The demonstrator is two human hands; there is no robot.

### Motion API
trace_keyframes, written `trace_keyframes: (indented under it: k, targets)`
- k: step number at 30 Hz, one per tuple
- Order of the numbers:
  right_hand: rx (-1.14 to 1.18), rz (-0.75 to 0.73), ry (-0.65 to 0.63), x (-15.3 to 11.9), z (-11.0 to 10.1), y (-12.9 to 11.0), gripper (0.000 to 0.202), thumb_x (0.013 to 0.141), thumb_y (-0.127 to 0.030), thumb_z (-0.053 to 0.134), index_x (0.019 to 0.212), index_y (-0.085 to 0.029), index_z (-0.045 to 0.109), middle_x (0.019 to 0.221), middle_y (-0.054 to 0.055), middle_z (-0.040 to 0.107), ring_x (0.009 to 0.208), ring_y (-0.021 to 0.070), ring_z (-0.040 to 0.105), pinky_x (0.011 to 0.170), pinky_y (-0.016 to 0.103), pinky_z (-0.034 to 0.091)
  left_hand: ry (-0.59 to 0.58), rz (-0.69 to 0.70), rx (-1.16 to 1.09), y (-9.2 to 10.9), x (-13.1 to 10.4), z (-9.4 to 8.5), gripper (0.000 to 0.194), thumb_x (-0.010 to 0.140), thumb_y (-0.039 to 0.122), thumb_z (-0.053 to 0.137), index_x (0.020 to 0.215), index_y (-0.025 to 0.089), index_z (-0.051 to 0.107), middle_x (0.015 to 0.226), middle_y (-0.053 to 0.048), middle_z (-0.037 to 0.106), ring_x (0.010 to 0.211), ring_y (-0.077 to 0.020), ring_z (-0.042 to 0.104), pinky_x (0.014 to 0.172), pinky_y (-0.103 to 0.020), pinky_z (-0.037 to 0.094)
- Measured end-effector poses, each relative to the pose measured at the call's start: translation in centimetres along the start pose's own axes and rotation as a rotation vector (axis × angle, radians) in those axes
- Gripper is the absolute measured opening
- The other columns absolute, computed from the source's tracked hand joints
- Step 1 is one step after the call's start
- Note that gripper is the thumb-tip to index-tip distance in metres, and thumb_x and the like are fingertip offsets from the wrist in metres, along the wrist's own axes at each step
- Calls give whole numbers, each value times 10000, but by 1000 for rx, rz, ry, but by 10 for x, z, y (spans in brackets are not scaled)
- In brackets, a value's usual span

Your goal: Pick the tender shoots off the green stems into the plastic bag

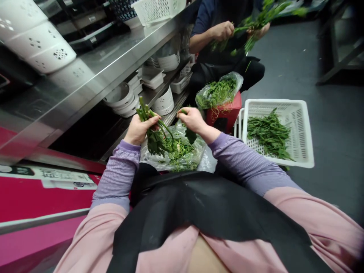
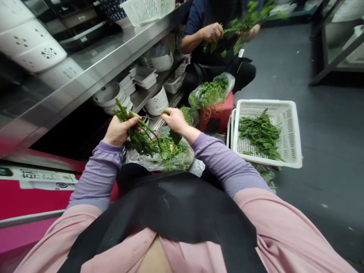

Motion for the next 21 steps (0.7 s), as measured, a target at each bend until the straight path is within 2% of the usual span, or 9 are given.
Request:
trace_keyframes:
  k: [3,5,7,11,13,15,17,19,21]
  targets:
    - [-250,108,72,7,-13,33,281,801,-238,566,1036,-167,703,886,106,691,825,226,610,766,321,416,89,3,-85,8,2,-9,267,673,326,772,799,127,646,618,-15,599,523,-130,610,475,-219,486]
    - [-343,156,61,5,-16,42,407,761,-223,641,1166,-183,652,916,134,690,855,255,616,793,351,415,105,-34,-132,9,4,-14,270,685,325,763,817,131,629,621,-12,597,547,-142,630,470,-220,493]
    - [-285,121,-2,-1,-13,33,428,741,-256,683,1160,-178,656,907,126,691,854,248,620,799,344,419,104,-69,-144,6,6,-14,277,693,327,757,832,131,619,621,-10,597,567,-149,643,468,-216,496]
    - [65,-42,-376,-17,14,-11,333,710,-388,683,941,-154,739,766,22,674,740,167,604,718,267,422,80,-96,-121,3,4,-1,311,687,345,754,862,129,615,646,-11,607,566,-142,643,473,-216,507]
    - [175,-58,-446,-20,25,-24,305,684,-373,682,869,-138,742,687,-8,646,672,135,572,662,245,406,61,-105,-120,4,1,5,352,671,362,761,891,127,618,674,-17,618,540,-129,627,465,-218,503]
    - [245,-29,-337,-14,23,-21,241,677,-330,675,785,-119,719,642,-14,618,619,109,530,611,233,385,46,-128,-111,4,1,5,411,649,371,774,940,123,625,721,-28,631,521,-121,613,445,-218,488]
    - [353,76,-141,-3,9,-3,196,696,-306,655,740,-116,670,576,-25,558,532,82,462,536,226,352,40,-153,-85,-3,4,-4,456,627,361,787,980,116,633,764,-38,640,503,-113,601,421,-215,463]
    - [494,226,87,12,-17,24,161,723,-292,633,730,-136,599,511,-54,464,445,61,370,456,219,301,33,-180,-57,-20,8,-21,448,616,335,791,973,109,643,740,-33,633,463,-91,564,398,-204,424]
    - [595,323,315,25,-54,50,150,743,-276,624,730,-167,522,497,-77,401,409,53,321,410,208,260,24,-229,-56,-45,11,-40,386,613,297,784,916,103,644,618,3,578,397,-55,473,374,-183,359]
Point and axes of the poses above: each hand's wrist, its own x-axis towards the middle knuckle, its own z-axis out of the palm, y = z × x, the point moved 3 cm from there along x, towards the middle knuckle
